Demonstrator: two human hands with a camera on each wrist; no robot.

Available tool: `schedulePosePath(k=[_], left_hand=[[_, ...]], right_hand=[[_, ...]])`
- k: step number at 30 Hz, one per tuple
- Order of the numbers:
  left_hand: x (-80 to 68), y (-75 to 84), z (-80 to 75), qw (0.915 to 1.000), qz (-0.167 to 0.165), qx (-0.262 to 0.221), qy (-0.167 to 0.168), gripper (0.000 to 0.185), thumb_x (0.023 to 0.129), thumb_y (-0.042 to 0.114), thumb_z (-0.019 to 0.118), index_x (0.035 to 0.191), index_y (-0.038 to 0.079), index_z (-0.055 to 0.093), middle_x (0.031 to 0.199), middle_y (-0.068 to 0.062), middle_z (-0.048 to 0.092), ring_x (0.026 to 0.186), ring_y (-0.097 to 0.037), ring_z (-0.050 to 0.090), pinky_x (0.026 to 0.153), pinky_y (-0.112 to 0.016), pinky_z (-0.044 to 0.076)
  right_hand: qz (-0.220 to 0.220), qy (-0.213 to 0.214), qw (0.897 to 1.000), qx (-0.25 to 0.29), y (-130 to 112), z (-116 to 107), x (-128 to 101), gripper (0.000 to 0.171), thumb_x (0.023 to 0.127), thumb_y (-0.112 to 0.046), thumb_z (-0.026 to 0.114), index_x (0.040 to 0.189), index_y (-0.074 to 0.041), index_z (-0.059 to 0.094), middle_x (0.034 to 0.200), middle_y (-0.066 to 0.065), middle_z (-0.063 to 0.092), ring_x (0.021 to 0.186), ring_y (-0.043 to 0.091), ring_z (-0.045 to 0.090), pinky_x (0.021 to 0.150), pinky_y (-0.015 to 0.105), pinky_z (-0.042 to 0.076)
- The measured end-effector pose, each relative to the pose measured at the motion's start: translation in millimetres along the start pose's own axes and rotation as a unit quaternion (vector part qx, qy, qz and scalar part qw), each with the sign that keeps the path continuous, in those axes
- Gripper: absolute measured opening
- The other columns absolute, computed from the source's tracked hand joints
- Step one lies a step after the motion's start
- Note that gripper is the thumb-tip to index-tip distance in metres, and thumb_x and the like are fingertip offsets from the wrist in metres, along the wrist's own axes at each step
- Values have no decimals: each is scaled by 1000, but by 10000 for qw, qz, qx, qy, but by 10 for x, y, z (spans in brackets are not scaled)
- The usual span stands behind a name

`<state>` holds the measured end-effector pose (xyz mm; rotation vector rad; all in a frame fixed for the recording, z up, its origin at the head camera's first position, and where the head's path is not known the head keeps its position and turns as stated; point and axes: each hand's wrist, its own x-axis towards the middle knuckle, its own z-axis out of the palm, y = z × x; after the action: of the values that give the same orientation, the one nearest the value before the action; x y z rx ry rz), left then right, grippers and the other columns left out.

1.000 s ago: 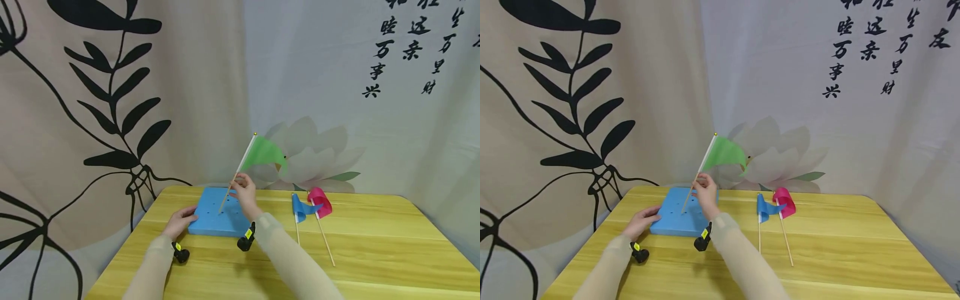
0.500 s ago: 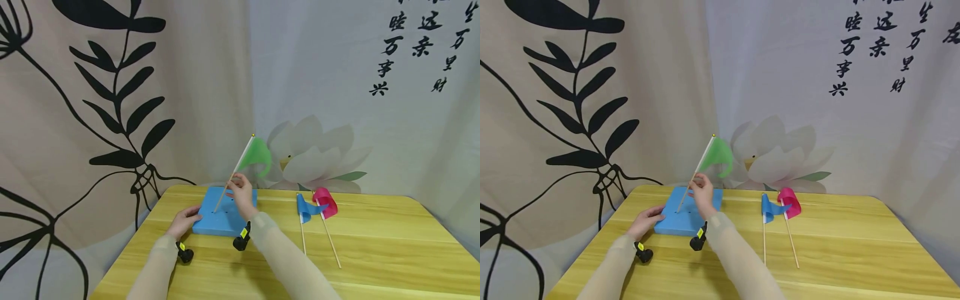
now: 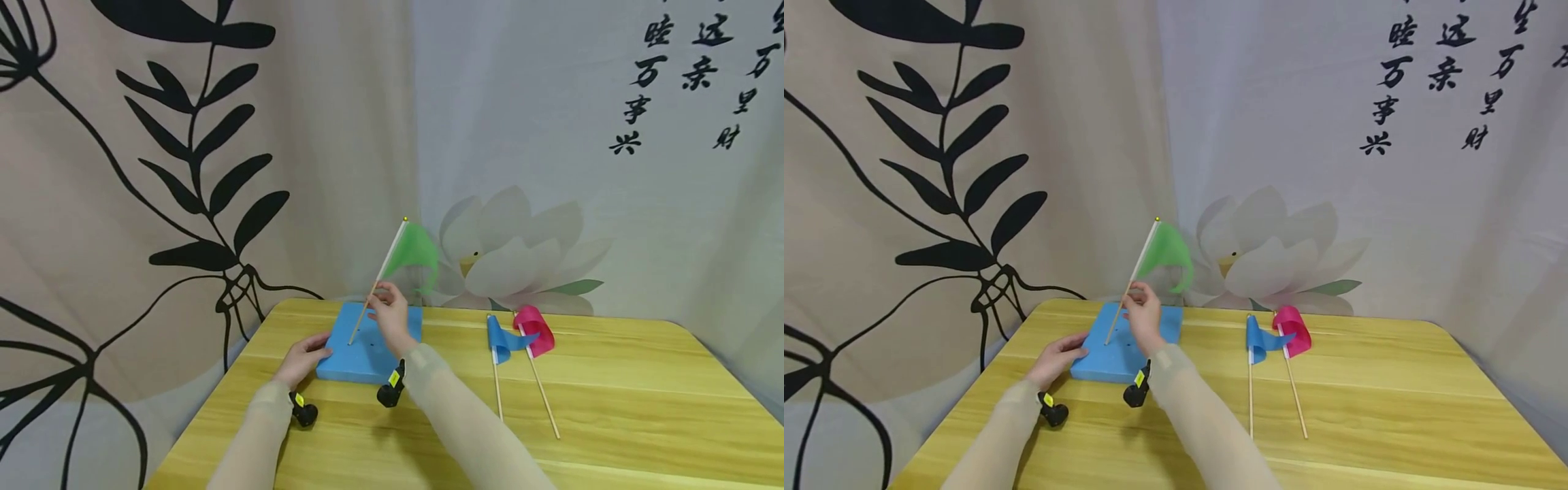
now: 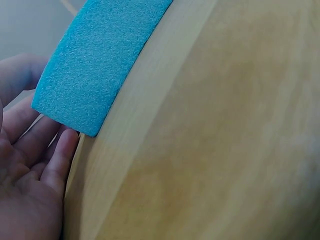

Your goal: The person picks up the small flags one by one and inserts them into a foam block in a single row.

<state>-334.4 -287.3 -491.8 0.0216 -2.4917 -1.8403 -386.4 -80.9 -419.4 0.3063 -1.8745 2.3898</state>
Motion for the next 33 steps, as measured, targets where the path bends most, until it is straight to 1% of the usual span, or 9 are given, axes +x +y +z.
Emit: schedulePosePath(k=[3,7,10,14,17,21,26,29,33], left_hand=[[6,-1,3,10000,-14,-13,18,52,93,12,65,142,1,49,143,-20,47,133,-33,40,109,-48,32],[11,6,-3,10000,7,74,36,52,93,13,66,141,2,49,142,-20,47,133,-33,40,109,-48,32],[8,11,0,9999,-5,134,63,52,93,14,66,141,3,50,143,-19,47,133,-33,41,109,-48,32],[-3,35,11,9999,-53,82,93,52,93,14,66,141,2,49,142,-20,48,132,-33,42,108,-48,33],[-25,82,21,9999,-66,19,85,52,94,12,65,142,0,48,142,-21,47,132,-35,42,108,-49,34],[-62,140,30,10000,-31,-9,40,52,94,9,63,142,-5,46,142,-25,45,132,-39,40,108,-52,33],[-1,49,12,10000,-46,-4,41,53,93,12,66,141,-2,48,141,-23,48,131,-37,43,107,-50,35],[43,-22,-1,10000,-44,-26,34,53,92,15,68,140,1,50,140,-21,49,130,-34,44,106,-48,36],[54,-48,-8,10000,23,-52,21,54,92,15,68,140,1,50,140,-21,49,129,-35,45,106,-49,36]], right_hand=[[-30,3,10000,-57,-9,8,-1,20,95,-7,63,114,-10,60,105,19,64,93,30,66,79,46,56],[-67,-4,9999,-130,-20,38,11,23,94,-4,62,117,-4,59,100,15,65,89,27,67,80,49,55],[-72,-18,9996,-272,2,62,18,23,94,-3,63,116,-3,59,97,12,66,86,23,67,78,49,56],[-131,-50,9992,-380,32,92,17,20,93,-1,63,113,-3,60,98,15,67,83,23,68,75,48,57],[-141,-130,9990,-398,39,109,8,22,93,-1,63,114,-1,60,100,16,67,84,23,67,75,51,56],[-131,-227,9985,-489,59,131,-6,20,94,-3,63,114,-3,61,98,11,66,84,21,67,75,52,56],[-181,-371,9968,-679,96,145,-36,13,94,-5,63,107,-4,63,97,8,67,83,20,66,75,52,56],[-87,-419,9965,-723,107,143,-61,16,95,-9,64,110,-4,64,101,6,67,87,19,66,77,51,55],[-48,-410,9969,-664,97,136,-81,22,95,-13,64,116,-5,64,107,7,67,91,21,66,79,51,55]])
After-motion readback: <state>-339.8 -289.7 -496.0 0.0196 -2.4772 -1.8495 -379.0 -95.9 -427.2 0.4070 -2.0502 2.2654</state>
